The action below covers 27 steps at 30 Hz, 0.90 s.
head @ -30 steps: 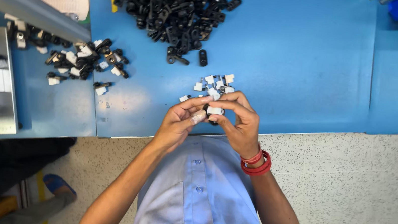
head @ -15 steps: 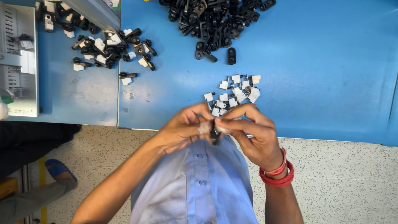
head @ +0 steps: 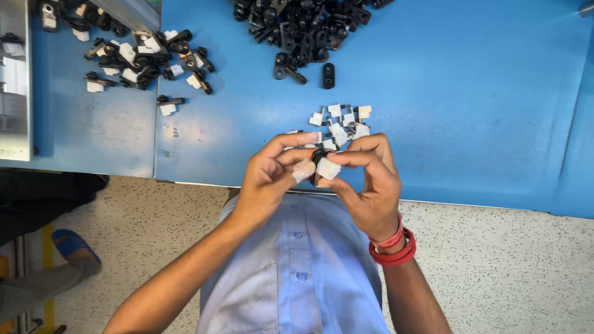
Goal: The person repeatedly picks up small black and white plastic components from a blue workbench, joins them by hand, and places the assembled units into a growing pile. The person occasionally reaches into a bag of black parts to replenish the supply on the table.
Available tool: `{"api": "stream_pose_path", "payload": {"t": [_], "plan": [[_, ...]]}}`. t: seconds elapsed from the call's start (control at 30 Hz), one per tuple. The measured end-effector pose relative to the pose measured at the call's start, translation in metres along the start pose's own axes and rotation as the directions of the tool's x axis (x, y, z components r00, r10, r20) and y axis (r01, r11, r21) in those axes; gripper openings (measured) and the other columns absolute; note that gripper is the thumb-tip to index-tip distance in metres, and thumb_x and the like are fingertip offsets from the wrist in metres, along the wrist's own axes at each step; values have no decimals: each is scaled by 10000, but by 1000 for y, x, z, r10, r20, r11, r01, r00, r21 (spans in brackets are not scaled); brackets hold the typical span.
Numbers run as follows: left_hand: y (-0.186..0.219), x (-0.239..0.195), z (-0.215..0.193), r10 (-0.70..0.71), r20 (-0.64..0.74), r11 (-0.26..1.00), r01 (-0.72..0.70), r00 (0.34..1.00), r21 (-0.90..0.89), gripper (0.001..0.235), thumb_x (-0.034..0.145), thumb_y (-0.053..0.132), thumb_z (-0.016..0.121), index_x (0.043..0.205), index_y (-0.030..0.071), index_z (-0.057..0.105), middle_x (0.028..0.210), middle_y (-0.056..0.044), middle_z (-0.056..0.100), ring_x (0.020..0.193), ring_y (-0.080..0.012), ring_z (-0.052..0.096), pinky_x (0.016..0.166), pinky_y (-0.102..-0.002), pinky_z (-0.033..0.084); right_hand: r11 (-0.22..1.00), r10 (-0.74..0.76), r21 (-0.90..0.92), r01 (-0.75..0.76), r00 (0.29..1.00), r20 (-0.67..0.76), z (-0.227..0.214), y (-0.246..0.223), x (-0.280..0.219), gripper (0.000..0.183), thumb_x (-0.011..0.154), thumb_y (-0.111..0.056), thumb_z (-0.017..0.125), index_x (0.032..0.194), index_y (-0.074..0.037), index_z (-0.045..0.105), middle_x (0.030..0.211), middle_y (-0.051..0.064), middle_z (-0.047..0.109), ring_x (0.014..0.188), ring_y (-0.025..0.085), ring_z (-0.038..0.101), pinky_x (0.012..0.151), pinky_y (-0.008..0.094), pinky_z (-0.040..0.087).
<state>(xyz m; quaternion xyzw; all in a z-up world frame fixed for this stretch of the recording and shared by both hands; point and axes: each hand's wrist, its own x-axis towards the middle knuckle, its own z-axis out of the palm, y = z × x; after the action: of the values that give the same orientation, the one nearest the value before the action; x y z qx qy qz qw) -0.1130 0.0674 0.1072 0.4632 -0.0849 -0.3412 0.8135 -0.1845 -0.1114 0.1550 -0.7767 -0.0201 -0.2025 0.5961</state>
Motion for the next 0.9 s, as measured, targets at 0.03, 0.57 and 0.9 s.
{"api": "stream_pose_path", "payload": {"t": [0.03,0.57,0.9], "plan": [[-6,1,2,-67,-49,998,68,997,7,249,990,-25,598,1238,-5,605,1135,-128,720,1001,-163,688,881,-315,551,992,-47,-116,48,999,13,-6,1,0,299,894,-45,796,1159,-23,661,1202,150,558,1113,220,585,1004,312,486],[20,-11,25,190,56,847,-192,980,495,168,1011,19,575,1131,-18,687,1008,-80,744,920,-143,731,830,-275,572,970,-177,-172,169,984,-32,-7,-16,2,350,960,-124,760,1160,-35,487,1217,183,690,1157,321,722,1055,442,568],[-18,2,-21,116,-93,960,-88,989,264,185,1050,100,618,1085,-60,704,949,-116,758,846,-166,745,792,-289,599,969,-37,-249,2,990,-136,40,6,-10,292,923,-35,787,1099,-14,555,1153,164,617,1016,192,666,859,321,586]]}}
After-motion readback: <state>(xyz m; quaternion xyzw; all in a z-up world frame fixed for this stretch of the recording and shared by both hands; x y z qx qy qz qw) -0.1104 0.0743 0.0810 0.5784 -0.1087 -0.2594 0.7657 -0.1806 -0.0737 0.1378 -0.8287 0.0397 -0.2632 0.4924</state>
